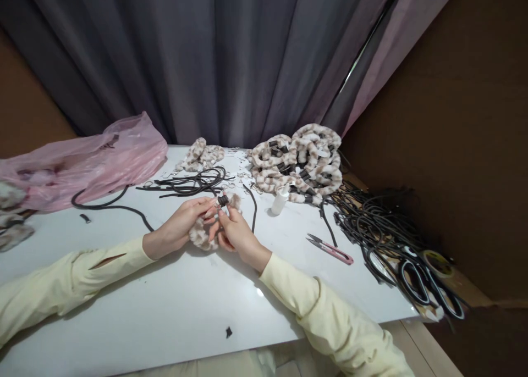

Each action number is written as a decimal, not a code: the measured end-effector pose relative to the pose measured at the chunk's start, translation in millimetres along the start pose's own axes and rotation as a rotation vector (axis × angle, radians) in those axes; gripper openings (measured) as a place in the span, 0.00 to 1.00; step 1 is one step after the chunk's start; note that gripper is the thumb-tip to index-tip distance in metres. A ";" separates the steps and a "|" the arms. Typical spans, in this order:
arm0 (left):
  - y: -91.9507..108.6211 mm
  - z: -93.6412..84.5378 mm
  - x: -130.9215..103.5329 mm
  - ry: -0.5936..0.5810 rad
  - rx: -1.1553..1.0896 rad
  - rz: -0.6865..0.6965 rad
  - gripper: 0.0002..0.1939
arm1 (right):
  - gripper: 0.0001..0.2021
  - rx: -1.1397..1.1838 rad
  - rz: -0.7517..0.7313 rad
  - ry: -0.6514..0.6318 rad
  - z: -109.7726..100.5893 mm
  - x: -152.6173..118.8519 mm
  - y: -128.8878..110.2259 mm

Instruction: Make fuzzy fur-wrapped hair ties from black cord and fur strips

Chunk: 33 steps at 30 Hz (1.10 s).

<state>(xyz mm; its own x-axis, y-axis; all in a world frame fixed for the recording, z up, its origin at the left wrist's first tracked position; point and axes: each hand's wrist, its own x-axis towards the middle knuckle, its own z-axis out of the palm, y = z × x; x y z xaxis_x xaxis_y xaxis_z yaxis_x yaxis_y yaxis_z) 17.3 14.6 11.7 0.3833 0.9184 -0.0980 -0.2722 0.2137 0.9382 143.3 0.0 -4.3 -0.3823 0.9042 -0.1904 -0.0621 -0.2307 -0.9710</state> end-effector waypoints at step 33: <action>21.1 -16.5 -3.4 -0.083 1.153 0.754 0.08 | 0.12 -0.870 -0.311 0.101 -1.2 -33.8 -27.1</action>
<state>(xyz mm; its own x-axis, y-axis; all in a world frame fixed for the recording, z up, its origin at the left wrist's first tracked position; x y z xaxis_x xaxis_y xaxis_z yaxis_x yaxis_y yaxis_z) -4.3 21.6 26.3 0.5332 0.6568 0.5331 0.4267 -0.7530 0.5010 159.1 -23.9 28.2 -0.3795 0.9168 0.1248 0.5808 0.3410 -0.7392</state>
